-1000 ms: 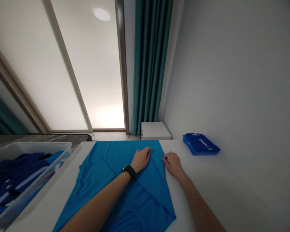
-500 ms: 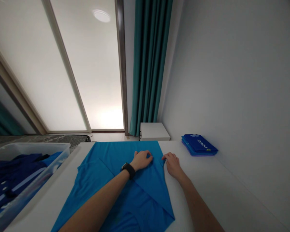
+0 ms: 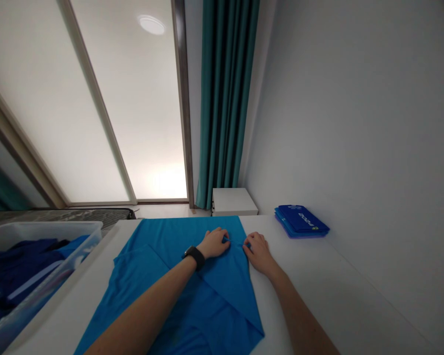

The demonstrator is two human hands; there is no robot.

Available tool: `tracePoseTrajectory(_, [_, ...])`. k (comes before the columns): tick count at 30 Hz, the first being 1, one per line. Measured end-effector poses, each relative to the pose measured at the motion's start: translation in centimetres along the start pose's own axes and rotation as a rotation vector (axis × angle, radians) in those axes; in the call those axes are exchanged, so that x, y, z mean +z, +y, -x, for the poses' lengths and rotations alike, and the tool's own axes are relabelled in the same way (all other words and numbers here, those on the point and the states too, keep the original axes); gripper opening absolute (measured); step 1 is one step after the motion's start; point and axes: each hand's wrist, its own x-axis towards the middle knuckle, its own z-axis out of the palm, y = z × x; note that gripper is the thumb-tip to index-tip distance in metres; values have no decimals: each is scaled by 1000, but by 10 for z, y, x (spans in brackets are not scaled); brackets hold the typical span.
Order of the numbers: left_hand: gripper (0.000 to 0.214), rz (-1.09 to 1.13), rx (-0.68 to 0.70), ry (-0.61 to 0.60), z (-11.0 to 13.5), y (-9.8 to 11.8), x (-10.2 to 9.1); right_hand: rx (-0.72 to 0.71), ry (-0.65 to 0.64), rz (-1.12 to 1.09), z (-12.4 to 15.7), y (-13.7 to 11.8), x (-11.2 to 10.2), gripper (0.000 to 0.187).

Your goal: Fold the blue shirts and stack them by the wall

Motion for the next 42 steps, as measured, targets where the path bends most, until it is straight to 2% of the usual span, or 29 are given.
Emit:
tracePoseTrajectory(6, [26, 96, 14, -4, 4, 3, -6, -66, 11, -65, -3, -3, -3, 8])
tracePoseTrajectory(12, [28, 149, 43, 8, 0, 1, -3, -71, -13, -93, -3, -7, -6, 18])
tracePoseTrajectory(19, [22, 132, 116, 97, -5, -11, 7, -10, -24, 10, -1, -14, -1, 21])
tracePoseTrajectory(26, [26, 68, 58, 166, 0, -9, 13, 46, -7, 150, 0, -24, 6, 14])
tracePoseTrajectory(30, [36, 24, 6, 146, 16, -7, 9, 43, -9, 178, -1, -26, 6, 14])
tracePoseTrajectory(35, [40, -83, -1, 103, 52, -13, -6, 39, -19, 175, -1, -24, 6, 16])
tracePoseTrajectory(39, [39, -83, -15, 79, 83, -19, -14, 34, -29, 162, -1, -23, 7, 17])
tracePoseTrajectory(42, [33, -110, 7, 104, 101, -22, -12, 34, -35, 155, -1, -22, 7, 19])
